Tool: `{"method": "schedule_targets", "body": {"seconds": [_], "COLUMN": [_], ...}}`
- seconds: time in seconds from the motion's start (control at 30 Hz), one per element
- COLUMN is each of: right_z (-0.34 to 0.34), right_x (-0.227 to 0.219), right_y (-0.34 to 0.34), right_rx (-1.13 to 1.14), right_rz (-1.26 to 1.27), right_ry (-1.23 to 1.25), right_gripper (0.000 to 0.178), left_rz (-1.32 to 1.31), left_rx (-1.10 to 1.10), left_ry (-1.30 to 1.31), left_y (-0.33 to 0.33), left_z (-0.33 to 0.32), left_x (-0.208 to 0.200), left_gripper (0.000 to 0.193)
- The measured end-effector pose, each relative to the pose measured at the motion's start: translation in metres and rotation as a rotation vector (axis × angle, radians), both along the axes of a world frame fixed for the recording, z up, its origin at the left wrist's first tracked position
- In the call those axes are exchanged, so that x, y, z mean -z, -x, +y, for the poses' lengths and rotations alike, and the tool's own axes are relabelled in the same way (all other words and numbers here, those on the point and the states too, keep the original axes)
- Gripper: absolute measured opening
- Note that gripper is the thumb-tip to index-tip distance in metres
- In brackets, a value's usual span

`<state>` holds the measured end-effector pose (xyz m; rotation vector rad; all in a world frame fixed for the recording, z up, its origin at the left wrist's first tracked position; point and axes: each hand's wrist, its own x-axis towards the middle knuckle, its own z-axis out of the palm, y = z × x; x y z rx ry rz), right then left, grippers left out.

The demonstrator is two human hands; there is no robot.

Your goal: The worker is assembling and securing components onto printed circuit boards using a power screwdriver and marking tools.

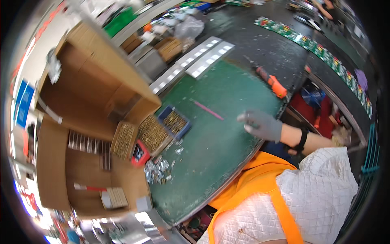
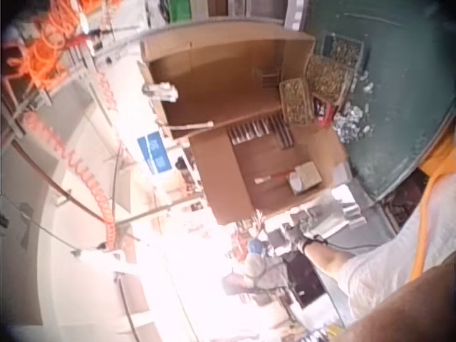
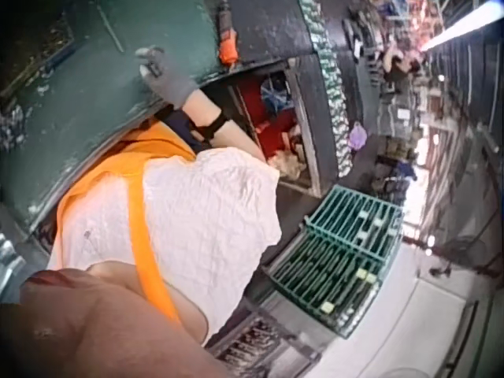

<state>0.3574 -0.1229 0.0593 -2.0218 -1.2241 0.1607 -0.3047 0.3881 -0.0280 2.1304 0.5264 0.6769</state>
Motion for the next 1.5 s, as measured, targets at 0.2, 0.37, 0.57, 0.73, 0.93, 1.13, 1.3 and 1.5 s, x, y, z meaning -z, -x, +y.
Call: {"method": "schedule_targets", "body": {"seconds": [0.2,0.37,0.57,0.73,0.93,1.13,1.3,1.5], "right_z": [-0.112,-0.257,-0.434,-0.572,-0.661,-0.689,-0.675,-0.68], "right_x": [0.0,0.048,0.084,0.073,0.04,0.011,0.0,0.0], "right_y": [-0.141,-0.209,-0.206,-0.203,-0.231,-0.281,-0.305,-0.324], "right_rx": [0.523,0.994,1.376,1.628,1.802,1.689,1.585,1.522], "right_rz": [0.033,0.182,0.001,-0.083,-0.211,-0.189,-0.06,0.021], "right_ry": [-0.195,-0.161,-0.315,-0.296,0.012,0.844,1.141,1.24], "right_gripper": [0.02,0.022,0.02,0.022,0.028,0.044,0.058,0.036], "left_rz": [0.211,0.342,0.446,0.603,0.856,0.801,0.855,0.846], "left_rx": [0.153,0.275,0.303,0.394,0.512,0.286,0.161,0.271], "left_ry": [-0.227,-0.416,-0.69,-0.619,-0.19,0.147,0.211,-0.007], "left_y": [-0.052,-0.168,-0.395,-0.493,-0.506,-0.518,-0.526,-0.491], "left_z": [-0.092,-0.114,-0.251,-0.32,-0.319,-0.352,-0.363,-0.274], "left_x": [0.039,0.014,-0.075,-0.102,-0.07,-0.073,-0.08,-0.012], "left_gripper": [0.044,0.043,0.043,0.039,0.035,0.028,0.027,0.02]}}
